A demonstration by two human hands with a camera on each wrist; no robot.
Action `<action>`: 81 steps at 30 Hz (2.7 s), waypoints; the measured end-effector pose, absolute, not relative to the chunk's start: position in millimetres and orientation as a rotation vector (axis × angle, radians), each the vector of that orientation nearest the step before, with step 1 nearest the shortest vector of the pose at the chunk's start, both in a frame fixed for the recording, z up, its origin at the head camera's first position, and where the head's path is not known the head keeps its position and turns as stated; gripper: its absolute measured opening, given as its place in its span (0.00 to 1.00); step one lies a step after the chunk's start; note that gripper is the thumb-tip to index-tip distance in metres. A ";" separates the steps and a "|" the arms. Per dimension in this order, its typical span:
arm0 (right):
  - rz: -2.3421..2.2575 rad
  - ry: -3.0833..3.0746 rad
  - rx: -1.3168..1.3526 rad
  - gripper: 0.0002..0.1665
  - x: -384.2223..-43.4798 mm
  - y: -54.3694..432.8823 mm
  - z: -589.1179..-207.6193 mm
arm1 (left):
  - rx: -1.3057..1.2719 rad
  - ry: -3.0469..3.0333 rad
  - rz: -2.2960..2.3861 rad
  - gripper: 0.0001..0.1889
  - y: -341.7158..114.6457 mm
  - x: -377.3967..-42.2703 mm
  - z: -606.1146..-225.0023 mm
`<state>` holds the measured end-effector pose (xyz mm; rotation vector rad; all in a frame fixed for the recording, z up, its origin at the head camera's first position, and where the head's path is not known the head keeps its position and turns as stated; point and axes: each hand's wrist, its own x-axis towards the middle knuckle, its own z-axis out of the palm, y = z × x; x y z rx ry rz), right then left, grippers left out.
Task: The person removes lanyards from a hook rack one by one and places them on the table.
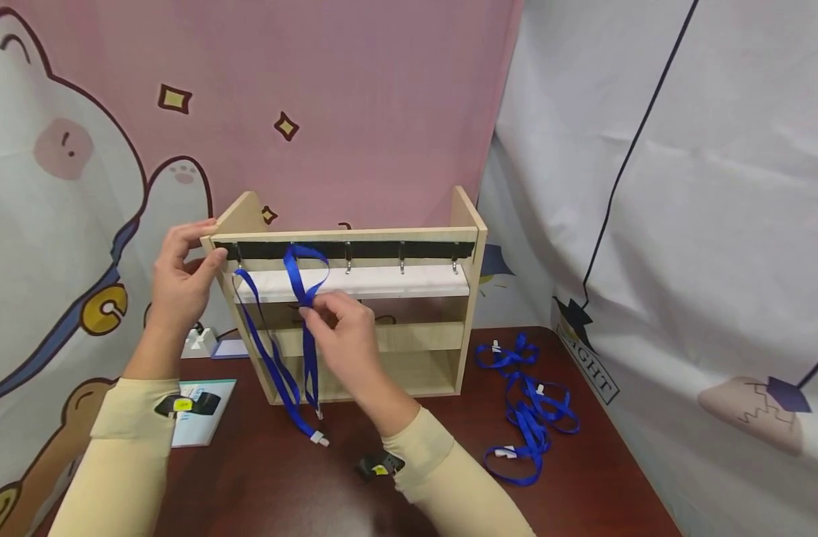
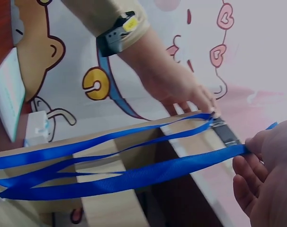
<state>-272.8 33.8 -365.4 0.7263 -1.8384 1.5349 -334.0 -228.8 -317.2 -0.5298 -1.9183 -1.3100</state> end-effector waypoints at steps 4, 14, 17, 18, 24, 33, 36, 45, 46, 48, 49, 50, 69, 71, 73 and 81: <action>1.497 -1.809 0.778 0.08 -269.1 40.4 -359.4 | -0.536 -1.916 -1.313 0.18 -225.5 -327.4 -313.0; 1.520 -1.794 0.828 0.07 -256.0 59.9 -348.8 | -0.535 -1.911 -1.323 0.18 -226.1 -328.0 -313.9; 1.532 -1.818 0.831 0.06 -252.8 68.9 -346.8 | -0.527 -1.914 -1.316 0.18 -229.6 -335.1 -318.5; 1.532 -1.832 0.831 0.05 -252.0 72.7 -346.4 | -0.526 -1.914 -1.315 0.18 -230.7 -337.3 -319.8; 1.488 -1.929 0.805 0.03 -248.6 99.4 -345.6 | -0.527 -1.914 -1.314 0.18 -232.1 -340.9 -322.7; 1.363 -2.043 0.785 0.04 -250.7 142.9 -351.7 | -0.525 -1.915 -1.313 0.19 -235.2 -345.5 -325.5; 1.301 -2.085 0.776 0.05 -252.3 158.7 -355.0 | -0.529 -1.913 -1.316 0.19 -237.2 -348.6 -327.7; 1.249 -2.152 0.712 0.07 -247.8 199.1 -356.4 | -0.539 -1.902 -1.324 0.19 -238.0 -347.2 -327.2; 1.244 -2.155 0.705 0.06 -247.2 202.7 -356.4 | -0.539 -1.901 -1.325 0.19 -238.0 -347.0 -327.0; 1.242 -2.163 0.689 0.06 -245.9 209.6 -356.9 | -0.535 -1.898 -1.328 0.19 -238.1 -347.5 -326.9; 1.247 -2.165 0.685 0.06 -245.5 213.0 -357.2 | -0.531 -1.897 -1.331 0.19 -237.7 -347.3 -326.3; 1.247 -2.166 0.679 0.06 -245.3 216.3 -357.9 | -0.530 -1.897 -1.333 0.19 -237.3 -347.2 -325.9; 1.104 -2.078 0.664 0.13 -232.8 256.7 -357.5 | -0.508 -1.910 -1.321 0.18 -237.0 -346.5 -327.0; 1.103 -2.078 0.662 0.13 -228.3 254.9 -354.8 | -0.506 -1.911 -1.323 0.19 -237.4 -346.8 -327.2; 1.101 -2.083 0.657 0.13 -225.3 253.5 -354.9 | -0.508 -1.909 -1.326 0.19 -237.7 -347.3 -327.3; 1.154 -2.118 0.659 0.13 -236.6 257.2 -384.8 | -0.500 -1.908 -1.321 0.19 -237.1 -347.2 -326.9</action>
